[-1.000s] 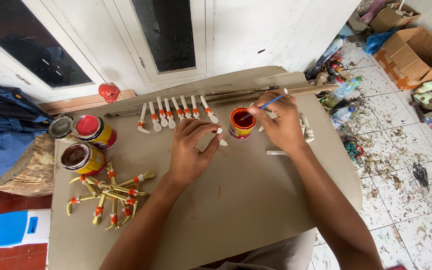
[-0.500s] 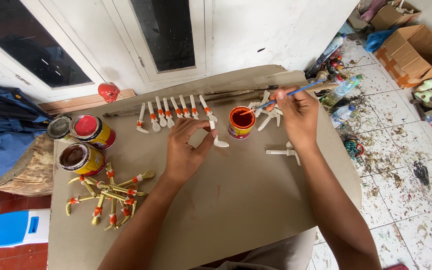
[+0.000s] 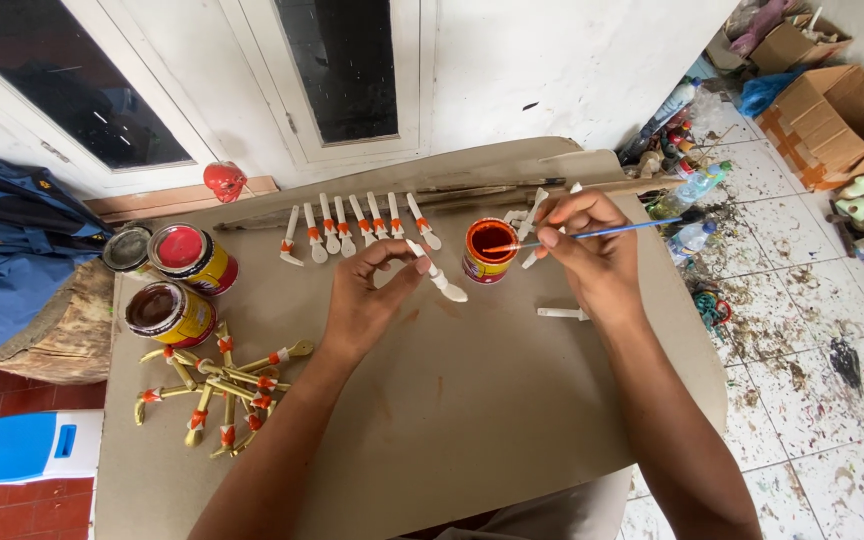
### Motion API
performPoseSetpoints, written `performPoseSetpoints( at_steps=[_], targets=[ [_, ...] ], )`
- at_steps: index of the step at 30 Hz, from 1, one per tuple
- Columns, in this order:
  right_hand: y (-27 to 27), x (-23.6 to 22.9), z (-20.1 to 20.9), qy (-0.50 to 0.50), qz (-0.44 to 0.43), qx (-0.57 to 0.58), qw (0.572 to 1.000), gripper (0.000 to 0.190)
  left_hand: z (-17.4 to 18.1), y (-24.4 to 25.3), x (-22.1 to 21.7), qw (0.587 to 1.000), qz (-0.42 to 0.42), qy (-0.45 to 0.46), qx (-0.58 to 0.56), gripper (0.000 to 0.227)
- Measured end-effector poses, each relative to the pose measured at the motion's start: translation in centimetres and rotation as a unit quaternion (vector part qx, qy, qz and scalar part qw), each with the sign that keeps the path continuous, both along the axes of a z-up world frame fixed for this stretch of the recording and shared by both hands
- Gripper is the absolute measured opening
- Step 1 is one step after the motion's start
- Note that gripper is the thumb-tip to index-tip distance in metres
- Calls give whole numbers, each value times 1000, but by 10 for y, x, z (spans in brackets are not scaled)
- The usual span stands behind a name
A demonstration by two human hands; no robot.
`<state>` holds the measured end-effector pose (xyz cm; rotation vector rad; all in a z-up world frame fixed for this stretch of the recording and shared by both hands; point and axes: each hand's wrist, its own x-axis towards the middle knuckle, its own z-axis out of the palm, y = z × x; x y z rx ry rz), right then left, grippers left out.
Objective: Painting small white toy components with orange paint using a fine-tipped brush.
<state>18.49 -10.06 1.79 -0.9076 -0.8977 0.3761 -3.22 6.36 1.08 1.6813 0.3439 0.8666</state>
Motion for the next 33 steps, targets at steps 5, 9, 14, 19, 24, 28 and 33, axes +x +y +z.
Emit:
performPoseSetpoints(
  at_steps=[5,9,14,19,24,28,33],
  targets=[
    [1,-16,3,-29,9,-2,1000,17,-11,5,3,1000,-2,-2,-22,18],
    [0,-33,23,-106,21,1,994,15,-18,8,5,999,3,-1,-46,21],
    [-3,-27,21,-166,33,-16,985,13,-14,5,4,998,8,-3,-57,24],
    [0,-36,18,-217,27,-3,976,17,-18,5,5,998,29,-13,-47,25],
    [3,-48,24,-246,35,-4,969,23,-13,4,4,999,25,-12,-45,25],
    [6,-50,20,-255,31,-5,966,23,-12,2,4,999,28,-6,-43,26],
    [7,-52,20,-263,36,2,964,21,-11,2,3,999,26,7,-42,24]
  ],
)
